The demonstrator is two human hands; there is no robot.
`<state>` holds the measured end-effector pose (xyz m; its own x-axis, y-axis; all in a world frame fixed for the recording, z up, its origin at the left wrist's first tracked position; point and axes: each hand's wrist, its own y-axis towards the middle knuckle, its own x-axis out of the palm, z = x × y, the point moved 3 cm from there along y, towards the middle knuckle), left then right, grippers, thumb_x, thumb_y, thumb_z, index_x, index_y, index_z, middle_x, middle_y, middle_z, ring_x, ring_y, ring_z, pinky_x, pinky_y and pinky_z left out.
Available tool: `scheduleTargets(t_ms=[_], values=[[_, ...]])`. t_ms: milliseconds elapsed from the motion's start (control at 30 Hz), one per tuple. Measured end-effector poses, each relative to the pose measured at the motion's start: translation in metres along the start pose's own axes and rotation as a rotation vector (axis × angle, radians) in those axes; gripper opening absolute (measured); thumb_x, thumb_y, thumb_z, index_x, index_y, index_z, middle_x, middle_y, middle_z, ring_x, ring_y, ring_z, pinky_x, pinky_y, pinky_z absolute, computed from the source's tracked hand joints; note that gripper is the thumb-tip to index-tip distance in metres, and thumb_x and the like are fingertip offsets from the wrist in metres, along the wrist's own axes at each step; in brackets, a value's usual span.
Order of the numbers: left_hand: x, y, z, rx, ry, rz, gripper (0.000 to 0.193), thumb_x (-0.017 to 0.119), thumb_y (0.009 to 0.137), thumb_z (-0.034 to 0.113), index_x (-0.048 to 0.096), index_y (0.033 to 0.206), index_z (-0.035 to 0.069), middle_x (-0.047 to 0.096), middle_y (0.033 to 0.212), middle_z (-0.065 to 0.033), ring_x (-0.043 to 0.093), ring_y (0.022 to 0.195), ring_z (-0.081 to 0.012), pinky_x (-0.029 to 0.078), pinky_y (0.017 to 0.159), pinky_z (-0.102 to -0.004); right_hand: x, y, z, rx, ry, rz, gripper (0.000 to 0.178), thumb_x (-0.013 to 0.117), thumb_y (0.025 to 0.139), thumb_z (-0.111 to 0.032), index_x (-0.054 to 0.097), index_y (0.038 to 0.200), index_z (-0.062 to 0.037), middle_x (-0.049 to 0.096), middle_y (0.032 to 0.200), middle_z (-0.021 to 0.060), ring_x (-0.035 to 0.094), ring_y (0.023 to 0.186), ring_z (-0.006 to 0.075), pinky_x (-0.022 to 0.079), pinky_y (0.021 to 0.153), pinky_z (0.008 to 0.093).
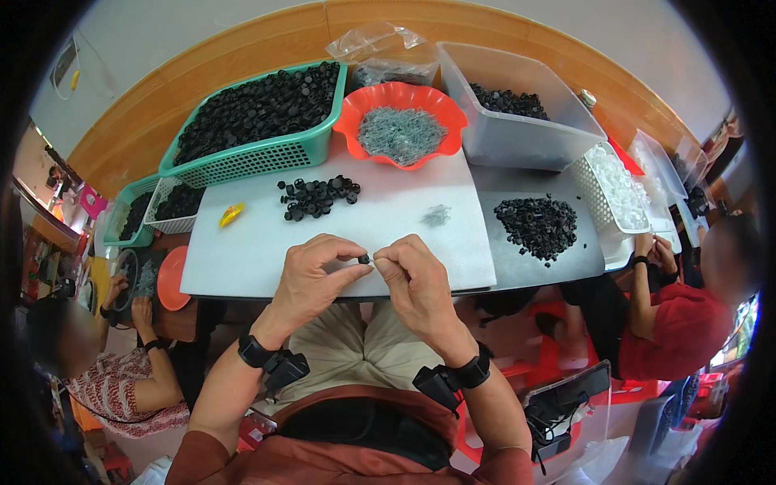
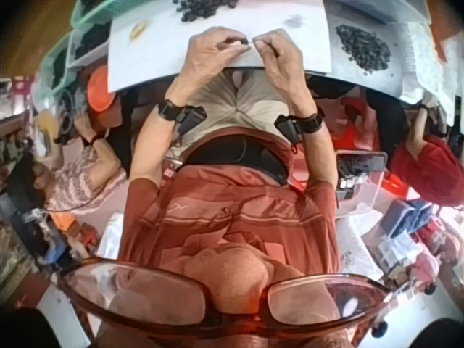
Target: Assembling small black plastic components with grey rings at a manufacturing workstation.
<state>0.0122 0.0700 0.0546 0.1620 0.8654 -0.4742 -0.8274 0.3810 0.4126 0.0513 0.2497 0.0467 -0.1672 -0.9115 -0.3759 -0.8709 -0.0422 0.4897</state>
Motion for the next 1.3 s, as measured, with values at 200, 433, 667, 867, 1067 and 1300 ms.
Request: scheduleTargets(t_ms=[200,433,667,867,1067,1300], values=[[0.002,0.0,-0.002,-0.012,-0.025,-0.008,0.02,0.082,0.08,0.006,0.076,0.099,0.002,0.076,0.096,-0.0111,0.072,0.087,-0.0228,0.056,0.077,-0.0328,0.004,0.0,-0.001,-0.032,-0.019,0.006,0.004,0.066,0.096,-0.001,0.068,0.1,0.0003,0.059,0.088,0.0106,0.057,0.071,0.0224,0.047,0.064,0.0327],[0.001,-0.002,0.001,0.012,-0.003,-0.029,0.02,0.082,0.08,0.005,0.076,0.1,0.003,0.076,0.096,-0.0113,0.072,0.086,-0.0227,0.056,0.076,-0.033,0.004,0.0,0.001,-0.032,-0.026,0.004,0.005,0.066,0.096,0.0,0.068,0.1,0.0007,0.061,0.089,0.0116,0.059,0.073,0.023,0.048,0.065,0.0329],[0.003,-0.002,0.0,0.014,-0.024,-0.034,0.02,0.081,0.08,0.004,0.077,0.099,0.003,0.076,0.094,-0.0111,0.073,0.083,-0.0229,0.056,0.074,-0.0316,0.004,0.001,0.004,0.036,0.012,-0.052,0.006,0.068,0.094,-0.001,0.07,0.1,0.0012,0.062,0.087,0.0116,0.059,0.071,0.0228,0.047,0.065,0.0322],[0.004,-0.002,-0.004,-0.13,-0.168,-0.073,0.017,0.08,0.084,0.001,0.076,0.101,0.0,0.077,0.093,-0.008,0.072,0.085,-0.0144,0.057,0.076,-0.027,0.002,0.001,0.01,0.206,0.158,-0.099,0.007,0.069,0.094,-0.003,0.071,0.1,-0.0001,0.064,0.085,0.0074,0.058,0.072,0.016,0.046,0.063,0.0281],[0.007,-0.002,-0.001,-0.355,-0.372,-0.145,0.017,0.078,0.089,0.0,0.075,0.106,-0.001,0.076,0.097,-0.0037,0.068,0.087,-0.0077,0.056,0.077,-0.0239,-0.003,-0.003,0.008,0.161,0.211,-0.052,0.011,0.069,0.094,-0.002,0.072,0.105,-0.0006,0.066,0.092,0.0045,0.056,0.072,0.0101,0.046,0.064,0.0254],[0.006,0.0,-0.008,-0.393,-0.518,-0.154,0.021,0.078,0.092,0.004,0.074,0.112,-0.003,0.075,0.097,-0.0058,0.068,0.089,-0.0091,0.056,0.081,-0.0238,-0.006,-0.008,0.002,0.055,0.256,-0.038,0.026,0.073,0.09,0.002,0.072,0.115,-0.003,0.064,0.101,0.0082,0.056,0.063,0.0089,0.044,0.056,0.024]])
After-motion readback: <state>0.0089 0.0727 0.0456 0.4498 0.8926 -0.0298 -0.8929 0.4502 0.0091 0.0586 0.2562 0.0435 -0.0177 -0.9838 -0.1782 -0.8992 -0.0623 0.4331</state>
